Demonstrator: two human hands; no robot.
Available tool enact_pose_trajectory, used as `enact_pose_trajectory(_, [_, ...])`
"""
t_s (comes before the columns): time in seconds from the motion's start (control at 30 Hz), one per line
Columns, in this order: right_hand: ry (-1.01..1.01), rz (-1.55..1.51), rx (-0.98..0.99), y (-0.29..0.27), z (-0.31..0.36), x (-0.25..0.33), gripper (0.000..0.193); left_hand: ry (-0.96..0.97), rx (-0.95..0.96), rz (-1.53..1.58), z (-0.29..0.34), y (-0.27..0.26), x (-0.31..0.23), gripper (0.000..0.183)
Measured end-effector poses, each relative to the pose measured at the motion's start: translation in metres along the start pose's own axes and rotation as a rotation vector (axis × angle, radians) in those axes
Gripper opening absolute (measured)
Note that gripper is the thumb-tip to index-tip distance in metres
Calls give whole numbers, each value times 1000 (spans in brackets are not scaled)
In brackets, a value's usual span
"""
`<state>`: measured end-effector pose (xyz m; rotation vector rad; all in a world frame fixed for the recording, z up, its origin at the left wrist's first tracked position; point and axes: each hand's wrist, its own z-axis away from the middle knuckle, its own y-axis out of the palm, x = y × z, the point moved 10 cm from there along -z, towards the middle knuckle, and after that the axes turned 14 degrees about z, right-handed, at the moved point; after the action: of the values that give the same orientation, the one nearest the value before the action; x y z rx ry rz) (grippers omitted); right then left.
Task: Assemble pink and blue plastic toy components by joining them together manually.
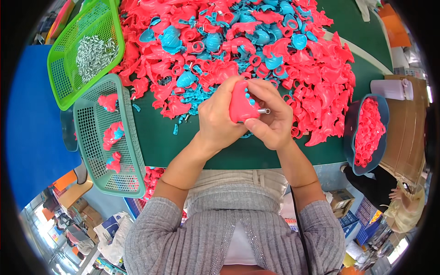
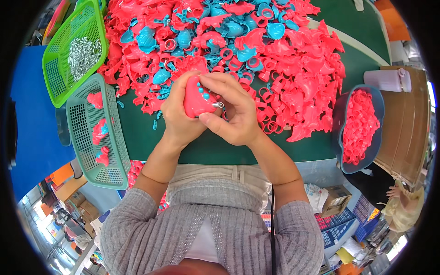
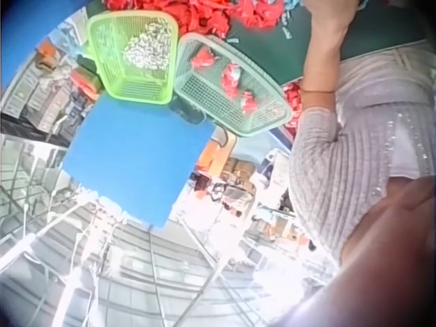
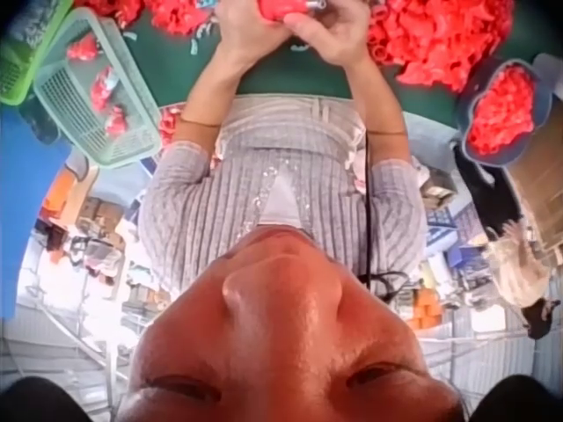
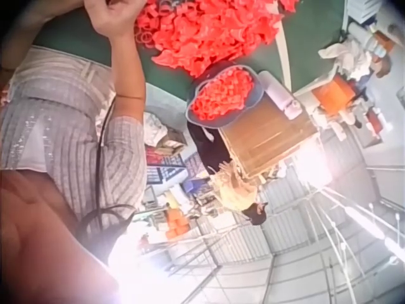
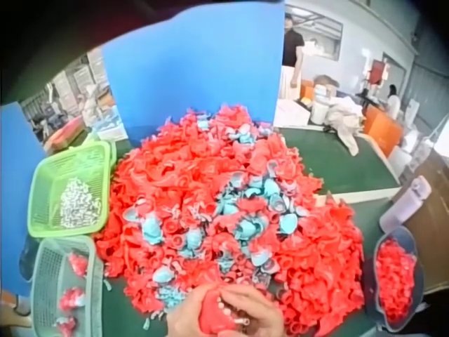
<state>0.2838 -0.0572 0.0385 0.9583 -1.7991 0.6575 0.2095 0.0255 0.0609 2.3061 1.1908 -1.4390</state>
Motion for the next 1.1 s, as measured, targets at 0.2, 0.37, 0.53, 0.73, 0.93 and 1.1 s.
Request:
enact_pose_trajectory(0.2, [-8, 17, 11, 2, -1, -2, 56, 74, -33, -13, 0, -3, -2, 63])
enact_pose_trajectory(0.37, [44, 58, -5, 2, 0, -8, 54, -5, -37, 26, 6, -3, 13, 63])
enact_pose_trajectory(0.53, [-18, 220, -60, -6, -5, -13, 52, -64, 7, 90, 6, 1, 29, 75])
enact_pose_trajectory(0.73, [-15, 426, -144, -19, -6, -19, 39, -61, -374, 206, -3, -52, 59, 68])
enact_pose_trajectory(0.93, [-136, 726, -234, -24, -7, -11, 28, -235, -896, 500, 15, -126, 123, 46])
enact_pose_trajectory(1.1, [-229, 897, -290, -25, -4, 1, 25, -122, -952, 421, 16, -143, 118, 44])
